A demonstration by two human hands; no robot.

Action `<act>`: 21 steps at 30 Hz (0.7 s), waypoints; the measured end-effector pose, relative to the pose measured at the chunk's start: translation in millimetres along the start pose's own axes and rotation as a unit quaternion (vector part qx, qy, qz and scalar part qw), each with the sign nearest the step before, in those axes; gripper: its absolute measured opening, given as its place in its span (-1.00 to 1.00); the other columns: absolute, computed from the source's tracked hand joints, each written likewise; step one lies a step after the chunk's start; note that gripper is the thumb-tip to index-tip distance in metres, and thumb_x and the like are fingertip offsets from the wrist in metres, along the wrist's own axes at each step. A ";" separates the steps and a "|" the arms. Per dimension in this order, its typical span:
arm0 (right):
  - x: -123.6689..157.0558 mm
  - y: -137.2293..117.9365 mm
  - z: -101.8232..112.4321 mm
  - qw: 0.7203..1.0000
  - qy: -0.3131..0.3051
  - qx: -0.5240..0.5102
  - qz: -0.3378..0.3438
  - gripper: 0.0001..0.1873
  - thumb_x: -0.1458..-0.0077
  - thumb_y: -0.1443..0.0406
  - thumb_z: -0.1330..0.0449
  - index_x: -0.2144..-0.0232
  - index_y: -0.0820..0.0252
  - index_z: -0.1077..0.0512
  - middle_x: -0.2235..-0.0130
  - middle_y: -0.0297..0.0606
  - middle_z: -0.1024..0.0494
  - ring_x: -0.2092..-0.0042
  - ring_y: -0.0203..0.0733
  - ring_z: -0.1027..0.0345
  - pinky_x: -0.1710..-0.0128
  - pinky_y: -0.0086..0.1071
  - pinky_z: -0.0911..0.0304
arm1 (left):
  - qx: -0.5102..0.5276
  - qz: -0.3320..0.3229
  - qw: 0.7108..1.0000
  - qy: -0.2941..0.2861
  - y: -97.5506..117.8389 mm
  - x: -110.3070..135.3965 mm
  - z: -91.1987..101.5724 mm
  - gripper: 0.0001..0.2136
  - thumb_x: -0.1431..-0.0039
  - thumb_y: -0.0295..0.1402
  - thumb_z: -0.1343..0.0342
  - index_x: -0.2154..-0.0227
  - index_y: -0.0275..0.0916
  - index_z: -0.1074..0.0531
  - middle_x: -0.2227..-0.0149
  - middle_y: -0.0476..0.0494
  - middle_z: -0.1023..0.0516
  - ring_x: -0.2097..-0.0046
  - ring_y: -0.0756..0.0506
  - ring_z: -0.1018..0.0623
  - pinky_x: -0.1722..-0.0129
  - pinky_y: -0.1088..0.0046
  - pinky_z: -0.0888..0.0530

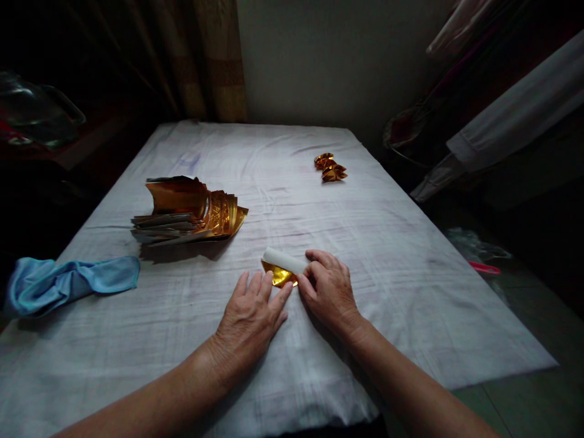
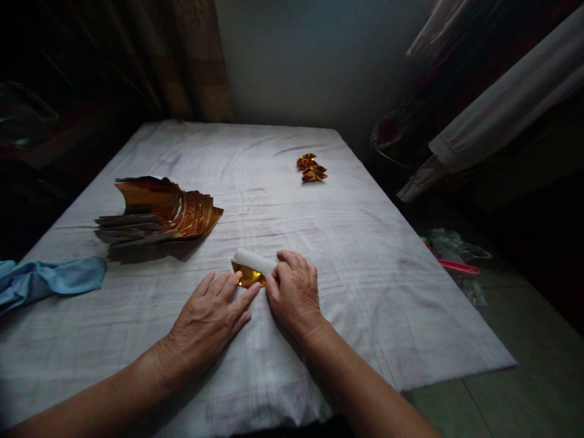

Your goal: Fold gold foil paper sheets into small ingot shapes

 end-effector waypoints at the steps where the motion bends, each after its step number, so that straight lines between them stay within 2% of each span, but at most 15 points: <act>1: 0.1 0.0 -0.1 1.000 0.002 0.001 0.001 -0.87 -0.11 0.33 -0.20 0.48 0.12 -0.38 -0.03 -0.09 -0.53 -0.12 0.02 -0.31 -0.07 -0.09 -0.14 | 0.001 0.001 1.000 0.002 -0.1 -0.5 0.7 -0.57 -0.31 -0.16 -0.08 -0.20 -0.11 -0.37 -0.12 -0.37 -0.46 -0.11 -0.36 -0.46 -0.18 -0.02 -0.23; 8: 0.7 0.4 -0.1 1.000 0.016 0.007 0.004 -0.86 -0.14 0.33 -0.17 0.48 0.13 -0.38 -0.01 -0.08 -0.53 -0.11 0.01 -0.32 -0.07 -0.10 -0.14 | 0.000 0.000 1.000 -0.003 -1.4 -4.3 2.0 -0.52 -0.31 -0.14 -0.07 -0.24 -0.16 -0.32 -0.08 -0.34 -0.48 -0.09 -0.30 -0.47 -0.25 -0.04 -0.12; 21: 0.3 2.2 -1.5 1.000 0.009 0.009 0.005 -0.85 -0.13 0.31 -0.20 0.49 0.12 -0.37 -0.02 -0.08 -0.53 -0.10 0.03 -0.32 -0.05 -0.08 -0.14 | 0.012 0.001 1.000 0.016 -1.5 -4.3 2.8 -0.58 -0.30 -0.17 -0.10 -0.18 -0.14 -0.39 -0.06 -0.32 -0.50 -0.08 -0.29 -0.47 -0.25 -0.06 -0.13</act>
Point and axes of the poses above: each hand's wrist, its own x-axis away from the middle knuckle, its own z-axis out of the back of the hand, y = z × x, the point moved 6 cm from there along -x, towards the middle knuckle
